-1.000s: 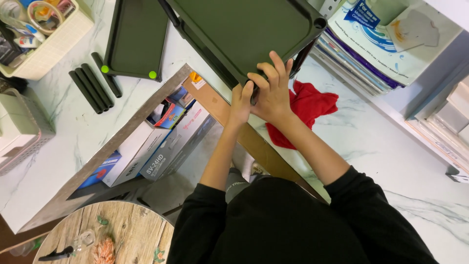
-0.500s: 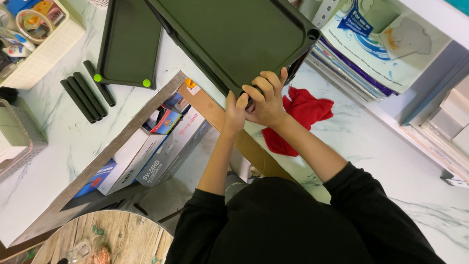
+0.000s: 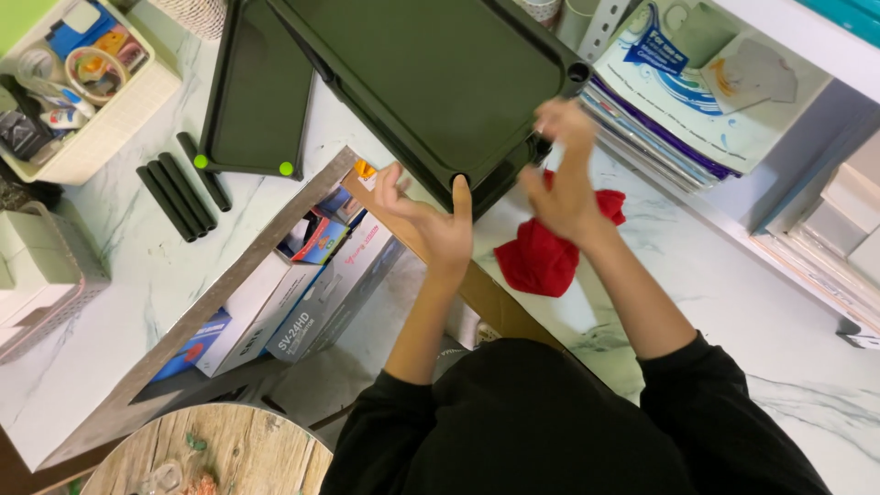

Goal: The person assembles a small rolling cart on a workbench, fitting black plastic tubes into the corner sockets of dark trays and pressing green corner caps onto the tube ends. They attach the trays to form tiers, then lift and stand the finished cart upright on the floor.

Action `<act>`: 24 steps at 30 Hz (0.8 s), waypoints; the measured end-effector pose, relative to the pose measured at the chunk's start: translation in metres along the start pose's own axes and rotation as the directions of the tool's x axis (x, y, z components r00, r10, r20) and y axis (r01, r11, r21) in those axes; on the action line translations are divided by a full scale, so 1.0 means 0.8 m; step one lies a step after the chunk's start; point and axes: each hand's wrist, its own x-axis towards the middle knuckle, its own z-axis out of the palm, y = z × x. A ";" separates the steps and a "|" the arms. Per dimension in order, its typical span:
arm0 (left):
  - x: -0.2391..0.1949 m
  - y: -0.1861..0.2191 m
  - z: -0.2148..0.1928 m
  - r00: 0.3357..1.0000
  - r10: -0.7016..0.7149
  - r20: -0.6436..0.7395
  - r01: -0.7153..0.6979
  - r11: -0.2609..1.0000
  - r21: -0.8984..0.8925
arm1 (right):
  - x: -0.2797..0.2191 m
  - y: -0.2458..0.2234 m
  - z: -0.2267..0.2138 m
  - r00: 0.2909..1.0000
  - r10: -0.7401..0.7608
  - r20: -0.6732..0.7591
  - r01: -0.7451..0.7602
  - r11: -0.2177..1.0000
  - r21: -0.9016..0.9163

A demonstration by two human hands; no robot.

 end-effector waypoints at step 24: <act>0.056 0.004 0.137 0.590 0.137 0.796 -0.629 0.695 0.347 | 0.062 0.185 0.060 0.843 0.530 -0.094 -0.196 0.465 0.863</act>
